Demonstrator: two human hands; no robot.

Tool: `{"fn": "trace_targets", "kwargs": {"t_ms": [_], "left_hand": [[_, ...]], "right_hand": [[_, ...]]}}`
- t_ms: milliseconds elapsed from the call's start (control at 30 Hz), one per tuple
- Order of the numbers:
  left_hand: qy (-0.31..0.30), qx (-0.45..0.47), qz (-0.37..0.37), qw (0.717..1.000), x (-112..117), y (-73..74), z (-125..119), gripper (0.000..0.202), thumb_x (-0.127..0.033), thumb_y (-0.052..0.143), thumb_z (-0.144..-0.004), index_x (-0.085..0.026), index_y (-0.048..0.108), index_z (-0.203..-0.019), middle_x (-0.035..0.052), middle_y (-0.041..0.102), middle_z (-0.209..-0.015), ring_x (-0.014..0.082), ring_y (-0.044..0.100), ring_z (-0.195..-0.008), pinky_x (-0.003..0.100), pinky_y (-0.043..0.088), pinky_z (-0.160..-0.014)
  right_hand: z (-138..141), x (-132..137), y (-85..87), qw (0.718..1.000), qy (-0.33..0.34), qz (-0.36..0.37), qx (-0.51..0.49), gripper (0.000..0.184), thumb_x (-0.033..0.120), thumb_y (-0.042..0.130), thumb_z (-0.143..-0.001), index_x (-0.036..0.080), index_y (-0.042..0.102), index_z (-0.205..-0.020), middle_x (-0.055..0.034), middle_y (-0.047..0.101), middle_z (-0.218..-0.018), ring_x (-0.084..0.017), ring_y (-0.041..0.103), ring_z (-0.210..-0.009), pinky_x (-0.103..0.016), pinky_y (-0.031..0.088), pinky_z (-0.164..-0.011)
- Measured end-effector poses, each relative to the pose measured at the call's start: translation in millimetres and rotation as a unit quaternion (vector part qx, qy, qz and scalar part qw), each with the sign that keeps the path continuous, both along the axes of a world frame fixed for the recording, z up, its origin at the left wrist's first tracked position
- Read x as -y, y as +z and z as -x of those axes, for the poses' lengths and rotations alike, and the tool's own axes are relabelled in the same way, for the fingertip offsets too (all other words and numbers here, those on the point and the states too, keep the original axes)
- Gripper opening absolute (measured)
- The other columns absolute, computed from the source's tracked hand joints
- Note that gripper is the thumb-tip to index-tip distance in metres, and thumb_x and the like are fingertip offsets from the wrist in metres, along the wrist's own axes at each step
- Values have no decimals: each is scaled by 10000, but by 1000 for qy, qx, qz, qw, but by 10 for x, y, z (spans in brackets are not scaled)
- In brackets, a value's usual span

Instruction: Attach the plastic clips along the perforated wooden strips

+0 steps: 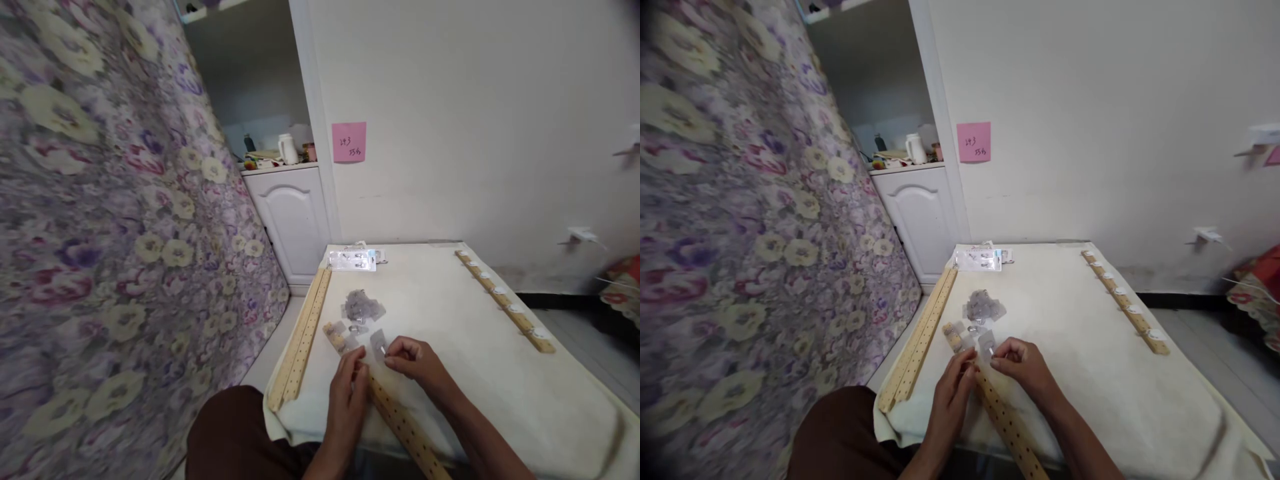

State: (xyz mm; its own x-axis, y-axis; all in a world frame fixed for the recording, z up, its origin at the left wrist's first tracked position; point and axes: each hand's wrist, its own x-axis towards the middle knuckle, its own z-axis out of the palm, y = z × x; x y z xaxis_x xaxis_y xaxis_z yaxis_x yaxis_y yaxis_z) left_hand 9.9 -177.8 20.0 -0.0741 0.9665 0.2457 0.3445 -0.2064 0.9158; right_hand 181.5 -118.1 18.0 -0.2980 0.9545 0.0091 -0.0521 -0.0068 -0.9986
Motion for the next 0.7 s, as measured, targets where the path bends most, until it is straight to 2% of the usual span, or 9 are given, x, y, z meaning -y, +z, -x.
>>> {"fn": "trace_targets", "kwargs": {"t_ms": [67,133,300,400,500,567,700], "left_hand": [[-11,37,32,999,-6,53,-61,306,-369,442,-895,-191,601,-1088,57,644,-1069,189,574,-1004,305,437,-893],[-23,68,54,996,0,70,-84,301,-398,443,-890,-172,631,-957,34,659,-899,174,587,-865,271,455,-782],[-24,150,95,984,58,4,-59,328,-457,524,-823,-152,604,-733,-22,568,-629,120,513,-603,218,399,-567],[-32,178,122,976,99,-23,-37,355,-496,560,-781,-153,583,-694,-26,567,-564,113,506,-531,219,385,-527],[-57,187,153,969,153,-18,-37,375,-522,563,-766,-151,584,-717,-10,608,-562,116,526,-499,220,385,-511],[-90,180,176,964,197,-17,-49,379,-528,556,-770,-154,574,-710,-11,604,-539,113,525,-472,216,375,-492],[-138,155,193,959,272,-52,-57,375,-515,529,-797,-159,555,-681,-31,559,-492,100,490,-433,207,356,-467]], "right_hand": [[68,85,66,1000,30,-6,-7,224,341,735,-644,170,591,-665,44,560,-564,-94,461,-524,-212,334,-507],[123,157,86,998,54,-10,-8,206,314,730,-646,172,582,-662,40,578,-568,-102,484,-533,-215,349,-516],[156,285,134,995,71,-48,50,143,230,718,-633,170,591,-659,57,539,-524,-90,458,-502,-200,340,-486],[82,306,197,994,94,-41,43,156,272,694,-669,174,588,-728,54,551,-565,-84,460,-493,-189,344,-460],[1,288,216,996,62,-54,40,187,353,631,-741,175,585,-778,58,510,-561,-78,437,-466,-184,332,-427],[-13,279,184,996,56,-57,37,221,379,619,-753,173,598,-829,58,500,-573,-79,442,-469,-185,341,-426],[58,297,52,994,99,-36,38,229,380,611,-762,168,593,-847,60,508,-593,-68,441,-454,-173,334,-404]]}}
